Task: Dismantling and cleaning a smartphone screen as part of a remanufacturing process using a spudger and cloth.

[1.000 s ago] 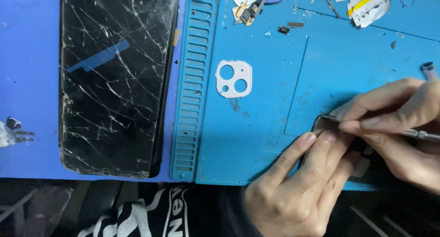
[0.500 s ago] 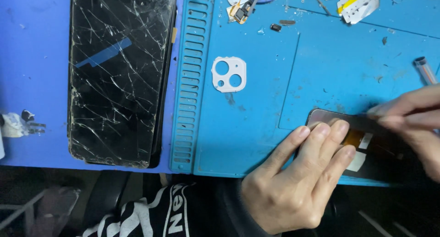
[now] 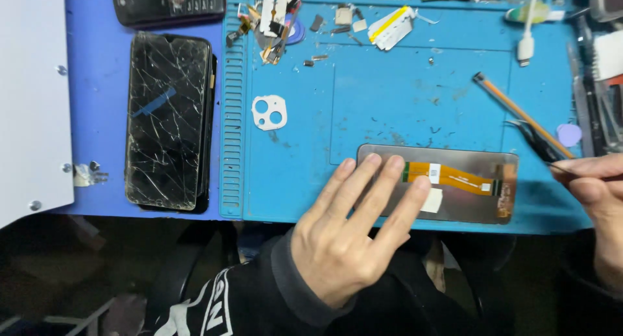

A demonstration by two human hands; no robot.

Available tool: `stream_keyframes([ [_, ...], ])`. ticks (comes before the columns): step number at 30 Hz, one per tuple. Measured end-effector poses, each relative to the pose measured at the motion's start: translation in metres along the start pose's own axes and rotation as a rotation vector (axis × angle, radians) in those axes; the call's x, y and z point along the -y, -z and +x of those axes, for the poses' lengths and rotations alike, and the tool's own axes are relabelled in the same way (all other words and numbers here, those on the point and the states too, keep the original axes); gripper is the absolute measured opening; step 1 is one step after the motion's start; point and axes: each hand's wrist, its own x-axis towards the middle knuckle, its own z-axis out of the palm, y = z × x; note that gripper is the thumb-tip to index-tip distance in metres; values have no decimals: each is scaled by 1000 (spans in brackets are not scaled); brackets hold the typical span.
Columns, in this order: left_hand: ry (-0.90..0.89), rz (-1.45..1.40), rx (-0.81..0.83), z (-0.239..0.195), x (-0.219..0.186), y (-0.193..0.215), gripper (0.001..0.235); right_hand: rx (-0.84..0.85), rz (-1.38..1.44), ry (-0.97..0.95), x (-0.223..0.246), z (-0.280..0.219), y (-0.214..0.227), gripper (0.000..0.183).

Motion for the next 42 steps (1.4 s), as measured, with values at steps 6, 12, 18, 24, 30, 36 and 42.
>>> stream_keyframes([
  [6, -8, 10, 77, 24, -2, 25, 75, -188, -23, 187, 84, -17, -46, 16],
  [12, 22, 16, 123, 25, -2, 27, 76, -251, 107, 106, 106, -5, -45, 18],
  [18, 106, -16, 328, 52, -1, 31, 81, -126, 131, 126, 116, 1, -42, 17],
  [24, 223, 19, 588, 85, 5, 33, 86, -38, -63, 178, 151, 17, -41, 20],
  [30, 191, -17, 517, 83, 0, 44, 78, 33, -333, 278, 185, 38, -52, 23],
  [36, 66, -51, 314, 62, -8, 45, 58, 227, -350, 578, 203, 61, -74, 32],
  [42, 29, -235, 144, 48, 0, 48, 42, 647, -367, 370, 207, 79, -88, 19],
])
